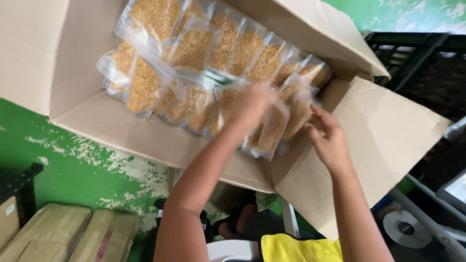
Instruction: Sealing plastic food pouches using a manual heat sealer and packing them into a cardboard box
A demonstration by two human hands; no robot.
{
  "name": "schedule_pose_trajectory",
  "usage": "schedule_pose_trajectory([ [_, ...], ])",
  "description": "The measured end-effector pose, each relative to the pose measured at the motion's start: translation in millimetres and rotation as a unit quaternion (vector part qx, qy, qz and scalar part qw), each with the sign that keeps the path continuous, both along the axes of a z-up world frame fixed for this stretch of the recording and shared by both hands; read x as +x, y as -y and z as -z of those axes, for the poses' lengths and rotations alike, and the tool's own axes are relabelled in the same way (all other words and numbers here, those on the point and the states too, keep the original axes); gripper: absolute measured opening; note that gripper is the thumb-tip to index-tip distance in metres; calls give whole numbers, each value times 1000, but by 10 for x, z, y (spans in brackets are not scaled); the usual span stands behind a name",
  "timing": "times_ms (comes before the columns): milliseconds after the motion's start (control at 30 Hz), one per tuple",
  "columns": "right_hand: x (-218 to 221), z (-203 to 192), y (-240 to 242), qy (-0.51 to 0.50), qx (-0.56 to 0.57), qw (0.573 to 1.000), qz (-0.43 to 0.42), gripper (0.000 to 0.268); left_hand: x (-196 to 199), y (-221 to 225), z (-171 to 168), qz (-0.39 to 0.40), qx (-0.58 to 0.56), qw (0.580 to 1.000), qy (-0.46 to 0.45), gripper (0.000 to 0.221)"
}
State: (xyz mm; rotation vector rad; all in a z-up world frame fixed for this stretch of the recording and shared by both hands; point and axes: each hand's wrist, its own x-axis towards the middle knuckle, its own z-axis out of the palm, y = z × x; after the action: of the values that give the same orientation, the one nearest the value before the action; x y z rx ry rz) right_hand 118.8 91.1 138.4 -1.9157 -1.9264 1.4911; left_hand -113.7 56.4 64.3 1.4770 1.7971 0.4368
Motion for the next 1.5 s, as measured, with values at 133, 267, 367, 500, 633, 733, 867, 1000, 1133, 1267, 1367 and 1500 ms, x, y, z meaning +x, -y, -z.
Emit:
schedule_pose_trajectory([
  [133, -169, 137, 324, 38, -10, 997, -64, 52, -893, 240, 305, -264, -206, 942, -5, 41],
  [267, -550, 46, 532, 13, -58, 989, -135, 47, -1392, 906, 1289, -76, -203, 932, -289, 107],
  [367, -638, 137, 674, 19, -71, 984, -164, 52, -1354, 1127, 1280, -148, -84, 900, -401, 80],
  [500, -587, 198, 632, 37, -44, 980, -188, 49, -1270, 1192, 1419, -148, -176, 892, -390, 35],
  [633, -566, 38, 456, 22, -24, 983, -180, 45, -1366, 1349, 2150, -150, -61, 873, -460, 21],
  [733, -459, 10, 417, 42, -44, 992, -110, 48, -1337, 1327, 1963, -96, -176, 914, -352, 22],
  [867, -411, -4, 406, 17, -30, 997, -74, 49, -1009, 1541, 1636, 36, -117, 956, -266, 23],
  [1000, -410, -39, 447, -5, -41, 999, -31, 49, -122, 1903, 1291, 219, -7, 957, -189, 21],
  [1133, -346, 16, 429, -6, -31, 999, -29, 50, 202, 1382, 184, 152, 27, 988, -5, 19],
  [1267, -211, 32, 359, 20, -2, 998, -55, 46, 63, 1075, 458, -110, 112, 953, 259, 28],
  [1367, -320, 23, 320, 21, 3, 997, -71, 45, -563, 1005, 1177, -373, 134, 911, 110, 48],
  [1500, -456, -20, 435, -17, -42, 996, -77, 47, -1361, 1039, 1467, -504, -39, 862, 39, 95],
])
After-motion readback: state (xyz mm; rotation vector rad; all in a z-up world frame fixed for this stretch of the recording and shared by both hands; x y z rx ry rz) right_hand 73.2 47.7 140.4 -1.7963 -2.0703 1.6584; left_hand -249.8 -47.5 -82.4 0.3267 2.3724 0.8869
